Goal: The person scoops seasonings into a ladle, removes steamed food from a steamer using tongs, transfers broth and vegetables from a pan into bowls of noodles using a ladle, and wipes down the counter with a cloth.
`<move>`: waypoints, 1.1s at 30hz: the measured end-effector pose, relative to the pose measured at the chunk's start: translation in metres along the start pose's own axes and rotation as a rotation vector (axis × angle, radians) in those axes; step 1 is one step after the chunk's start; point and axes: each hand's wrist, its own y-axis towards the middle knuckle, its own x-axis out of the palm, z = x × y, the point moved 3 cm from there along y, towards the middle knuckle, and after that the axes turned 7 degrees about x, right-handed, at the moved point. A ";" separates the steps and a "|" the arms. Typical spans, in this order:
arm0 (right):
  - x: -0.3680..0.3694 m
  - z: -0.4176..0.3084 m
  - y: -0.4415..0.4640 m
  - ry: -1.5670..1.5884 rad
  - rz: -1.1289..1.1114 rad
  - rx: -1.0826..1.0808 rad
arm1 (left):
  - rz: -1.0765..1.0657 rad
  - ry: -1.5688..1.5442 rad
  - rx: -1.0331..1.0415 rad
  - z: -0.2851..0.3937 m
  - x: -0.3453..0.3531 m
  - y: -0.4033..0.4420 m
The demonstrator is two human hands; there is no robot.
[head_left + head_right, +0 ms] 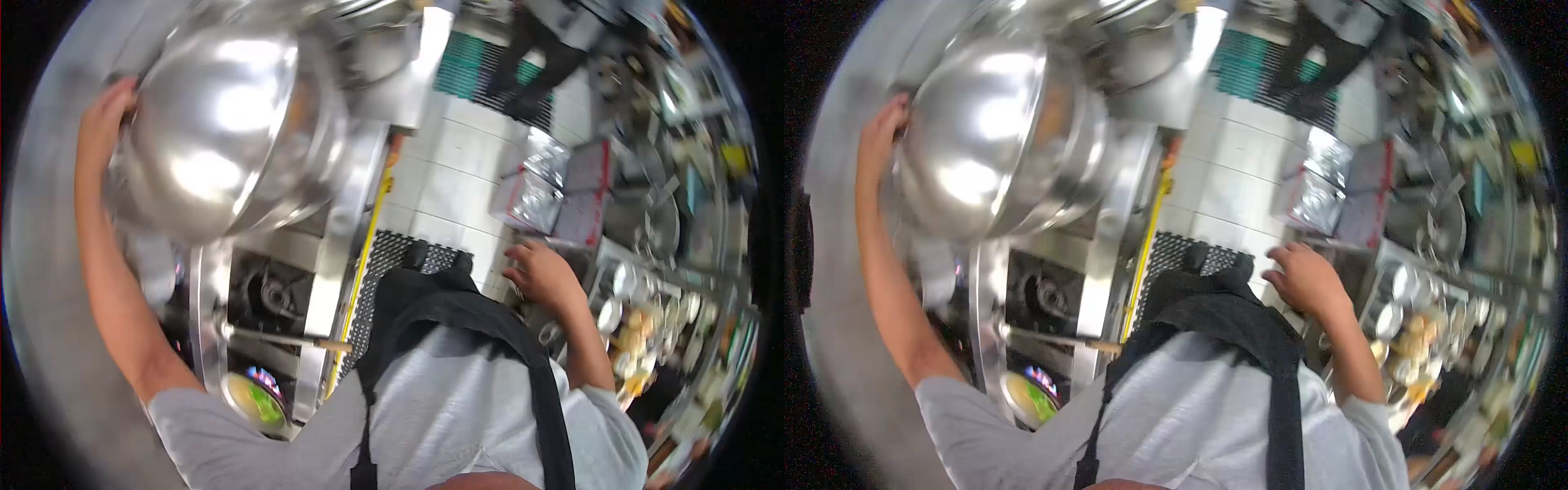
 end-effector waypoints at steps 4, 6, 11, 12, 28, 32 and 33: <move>0.018 0.040 -0.029 0.022 0.017 0.120 | -0.104 0.136 0.141 0.009 0.056 0.004; 0.022 0.057 -0.052 0.091 0.004 0.254 | -0.173 0.242 0.180 0.043 0.066 -0.002; 0.043 0.111 -0.111 0.324 0.089 0.423 | -0.250 0.469 0.456 0.133 0.116 0.039; 0.040 0.121 -0.123 0.340 0.114 0.453 | -0.218 0.572 0.527 0.156 0.116 0.032; -0.057 0.439 -0.196 0.371 0.973 0.624 | -0.983 0.141 0.416 0.429 0.228 -0.119; -0.054 0.525 -0.132 0.393 0.881 0.339 | -0.901 0.166 0.406 0.429 0.220 -0.127; -0.056 0.544 -0.108 0.455 0.745 0.259 | -0.879 0.135 0.322 0.431 0.215 -0.132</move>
